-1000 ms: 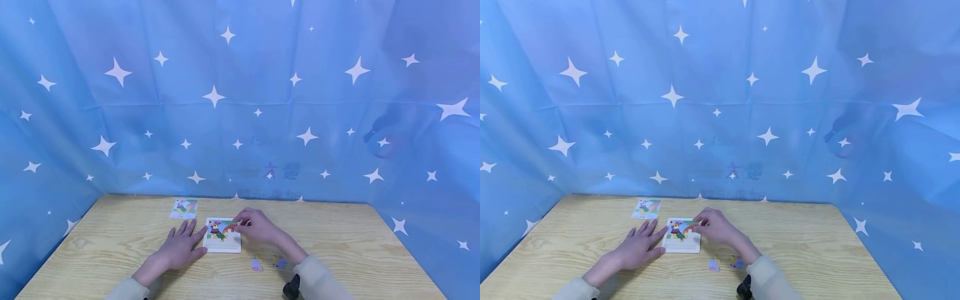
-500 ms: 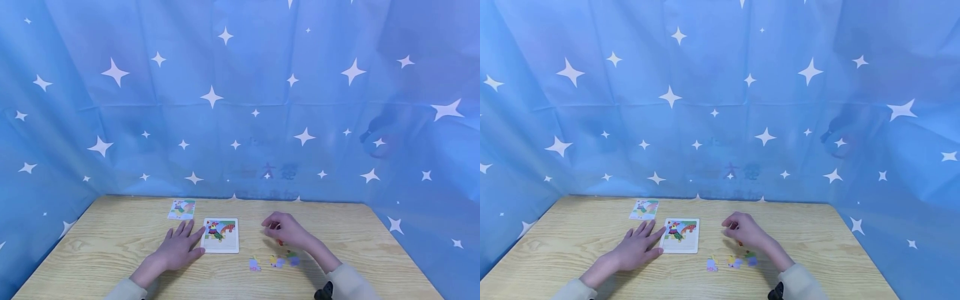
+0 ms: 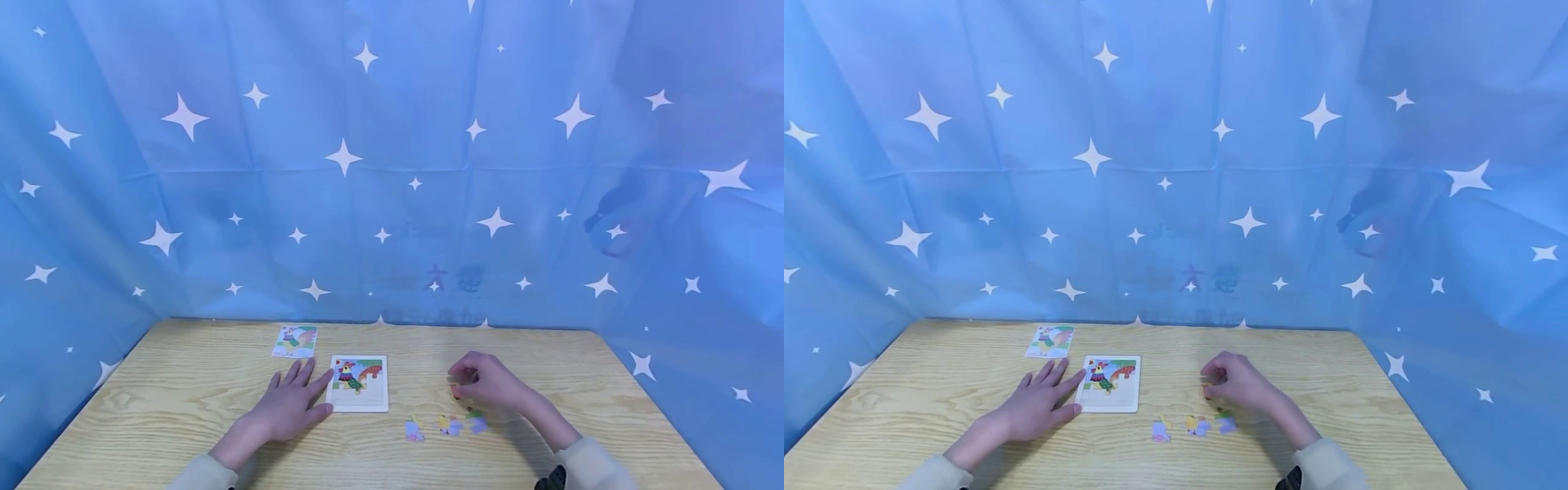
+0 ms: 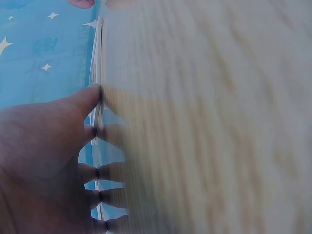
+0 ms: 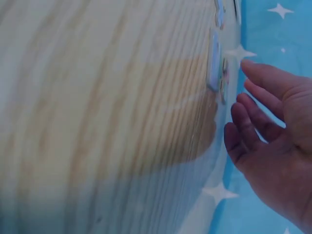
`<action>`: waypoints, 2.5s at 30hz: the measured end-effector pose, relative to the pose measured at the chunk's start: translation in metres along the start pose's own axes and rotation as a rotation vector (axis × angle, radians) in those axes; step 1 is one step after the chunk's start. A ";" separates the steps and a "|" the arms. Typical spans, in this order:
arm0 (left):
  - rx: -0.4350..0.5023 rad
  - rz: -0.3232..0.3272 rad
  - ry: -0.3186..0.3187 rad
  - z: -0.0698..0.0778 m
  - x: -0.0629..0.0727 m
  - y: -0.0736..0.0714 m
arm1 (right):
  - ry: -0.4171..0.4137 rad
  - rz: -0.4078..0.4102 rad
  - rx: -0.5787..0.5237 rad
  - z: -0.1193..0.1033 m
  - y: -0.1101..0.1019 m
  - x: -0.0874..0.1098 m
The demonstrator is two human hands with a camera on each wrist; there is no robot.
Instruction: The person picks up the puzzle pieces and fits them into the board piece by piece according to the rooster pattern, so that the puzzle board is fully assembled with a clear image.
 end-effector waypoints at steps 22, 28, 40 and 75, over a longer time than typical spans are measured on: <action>0.010 -0.018 0.021 0.004 0.005 -0.007 | 0.044 -0.041 -0.053 0.004 0.002 0.001; -0.008 -0.032 -0.006 0.011 0.008 -0.012 | 0.064 -0.079 -0.021 -0.002 0.000 -0.002; -0.004 -0.033 -0.007 0.011 0.008 -0.011 | 0.041 -0.106 -0.048 0.002 -0.001 -0.006; -0.004 -0.030 -0.020 0.012 0.009 -0.012 | 0.005 -0.007 -0.286 -0.018 0.027 -0.040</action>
Point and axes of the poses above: each hand's wrist, its own x-axis away from the middle knuckle, its own y-axis out of the palm, z = x × y, the point moved 1 cm from there along -x, towards the middle knuckle, and after that the axes turned 12 degrees about -y, right-handed, at the moved point
